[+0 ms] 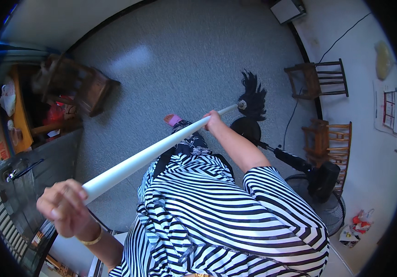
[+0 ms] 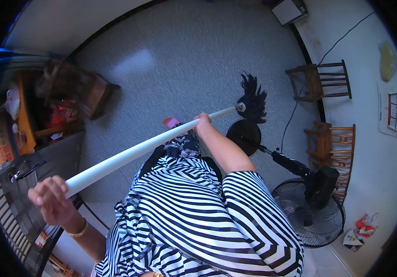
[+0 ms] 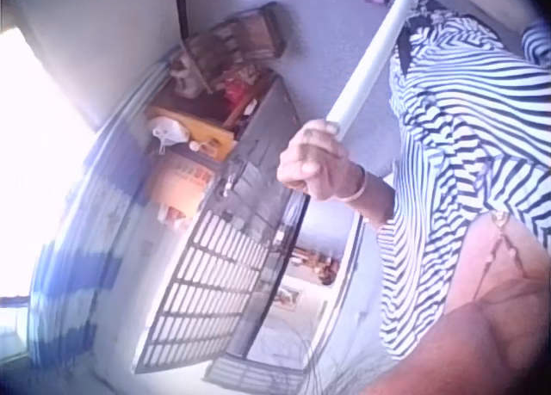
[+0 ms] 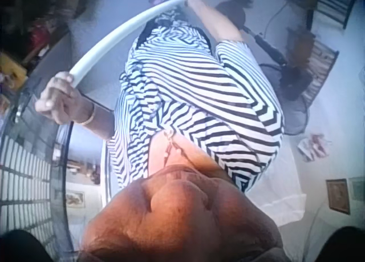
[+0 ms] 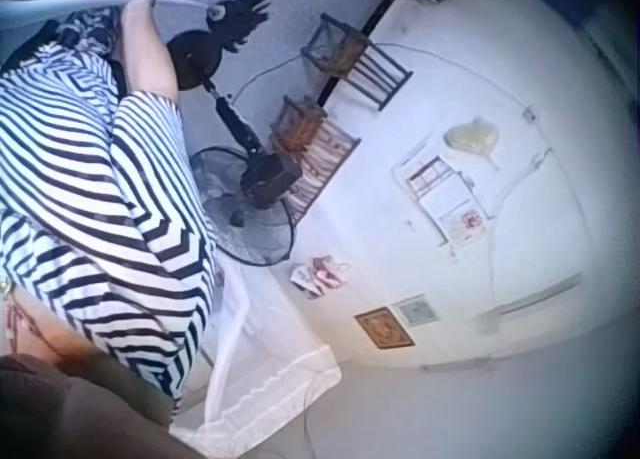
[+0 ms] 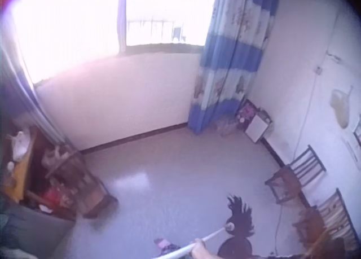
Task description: Mop the floors of the bedroom and kitchen area.
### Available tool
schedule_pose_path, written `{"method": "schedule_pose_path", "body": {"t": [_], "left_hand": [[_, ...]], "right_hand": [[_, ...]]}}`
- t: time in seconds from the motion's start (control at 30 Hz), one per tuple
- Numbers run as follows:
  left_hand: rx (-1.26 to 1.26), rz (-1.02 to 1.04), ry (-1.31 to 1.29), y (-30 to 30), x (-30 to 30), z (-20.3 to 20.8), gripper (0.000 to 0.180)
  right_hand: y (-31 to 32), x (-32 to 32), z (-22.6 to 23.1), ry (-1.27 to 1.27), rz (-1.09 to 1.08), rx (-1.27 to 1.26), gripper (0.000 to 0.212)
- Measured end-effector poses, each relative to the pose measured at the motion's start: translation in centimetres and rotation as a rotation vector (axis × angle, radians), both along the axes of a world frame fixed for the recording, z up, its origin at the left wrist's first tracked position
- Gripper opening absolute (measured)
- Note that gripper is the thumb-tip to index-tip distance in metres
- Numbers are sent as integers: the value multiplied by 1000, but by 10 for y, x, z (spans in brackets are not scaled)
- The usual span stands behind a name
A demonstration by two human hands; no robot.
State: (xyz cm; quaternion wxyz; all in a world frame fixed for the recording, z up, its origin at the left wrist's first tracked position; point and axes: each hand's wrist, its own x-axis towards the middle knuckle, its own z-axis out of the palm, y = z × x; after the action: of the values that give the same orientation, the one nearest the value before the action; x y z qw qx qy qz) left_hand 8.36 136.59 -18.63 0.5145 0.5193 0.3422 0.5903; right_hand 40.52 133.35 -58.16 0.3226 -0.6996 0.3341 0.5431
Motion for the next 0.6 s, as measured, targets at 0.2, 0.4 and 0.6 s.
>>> {"method": "schedule_pose_path", "body": {"t": [0.2, 0.4, 0.6], "left_hand": [[33, 168, 86, -86, -48, 57, 7], [94, 405, 45, -196, -67, 104, 9], [336, 424, 294, -291, -71, 143, 17]], "right_hand": [[-2, -100, 16, 40, -5, 59, 16], [-36, -191, 54, 115, 292, -16, 12], [-101, -266, 123, 209, 629, -43, 12]]}}
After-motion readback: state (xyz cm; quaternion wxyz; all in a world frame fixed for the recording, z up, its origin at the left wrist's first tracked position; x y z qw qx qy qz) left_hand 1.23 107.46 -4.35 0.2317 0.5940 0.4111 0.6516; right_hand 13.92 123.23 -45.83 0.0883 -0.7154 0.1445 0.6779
